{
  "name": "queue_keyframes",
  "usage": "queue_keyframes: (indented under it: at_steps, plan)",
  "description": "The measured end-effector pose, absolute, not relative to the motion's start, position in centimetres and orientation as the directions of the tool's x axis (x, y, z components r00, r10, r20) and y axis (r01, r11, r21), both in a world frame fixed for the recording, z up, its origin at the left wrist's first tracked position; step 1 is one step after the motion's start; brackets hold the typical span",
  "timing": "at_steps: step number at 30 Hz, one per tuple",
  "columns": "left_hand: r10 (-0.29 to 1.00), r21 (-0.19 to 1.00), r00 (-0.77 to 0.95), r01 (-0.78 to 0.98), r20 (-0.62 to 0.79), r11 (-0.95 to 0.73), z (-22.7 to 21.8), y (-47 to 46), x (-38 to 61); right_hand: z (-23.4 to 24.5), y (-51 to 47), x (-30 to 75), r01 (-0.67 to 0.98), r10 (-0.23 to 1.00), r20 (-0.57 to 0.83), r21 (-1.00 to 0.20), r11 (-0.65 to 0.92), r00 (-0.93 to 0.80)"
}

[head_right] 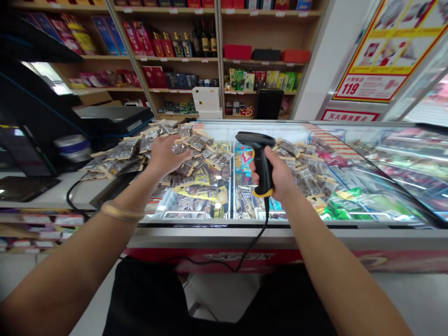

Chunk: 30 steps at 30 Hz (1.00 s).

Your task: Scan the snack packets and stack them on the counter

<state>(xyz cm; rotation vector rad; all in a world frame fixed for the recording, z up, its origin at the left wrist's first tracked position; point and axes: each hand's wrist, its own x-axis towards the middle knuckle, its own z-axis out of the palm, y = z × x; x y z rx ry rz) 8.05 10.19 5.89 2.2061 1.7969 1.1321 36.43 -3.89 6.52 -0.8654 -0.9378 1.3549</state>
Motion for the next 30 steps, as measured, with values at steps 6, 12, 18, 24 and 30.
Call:
queue_keyframes:
  at_steps: [6, 12, 18, 24, 30]
  plan:
    - [0.969, 0.349, 0.029, 0.930, 0.246, -0.117, 6.4, 9.6, 5.6, 5.7, -0.6, 32.0, -0.350, 0.976, -0.136, -0.917, -0.189, -0.172]
    - [0.955, 0.298, 0.037, 0.946, 0.295, -0.129, 5.3, 8.1, 5.9, 4.1, 0.2, 31.3, -0.326, 0.947, -0.214, -0.901, -0.285, -0.238]
    - [0.939, 0.319, 0.066, 0.931, 0.337, -0.180, 5.1, 7.8, 5.7, 3.4, -0.7, 31.2, -0.283, 0.940, -0.203, -0.917, -0.281, -0.274]
    - [0.919, 0.522, 0.048, 0.811, 0.392, -0.265, 6.2, 7.2, 5.8, 3.5, -1.2, 31.3, -0.268, 0.931, -0.220, -0.915, -0.300, -0.290]
    - [0.939, 0.937, -0.201, 0.273, 0.278, -0.219, 6.3, 8.3, 5.9, 3.9, -1.5, 31.3, -0.277, 0.940, -0.208, -0.919, -0.282, -0.270]
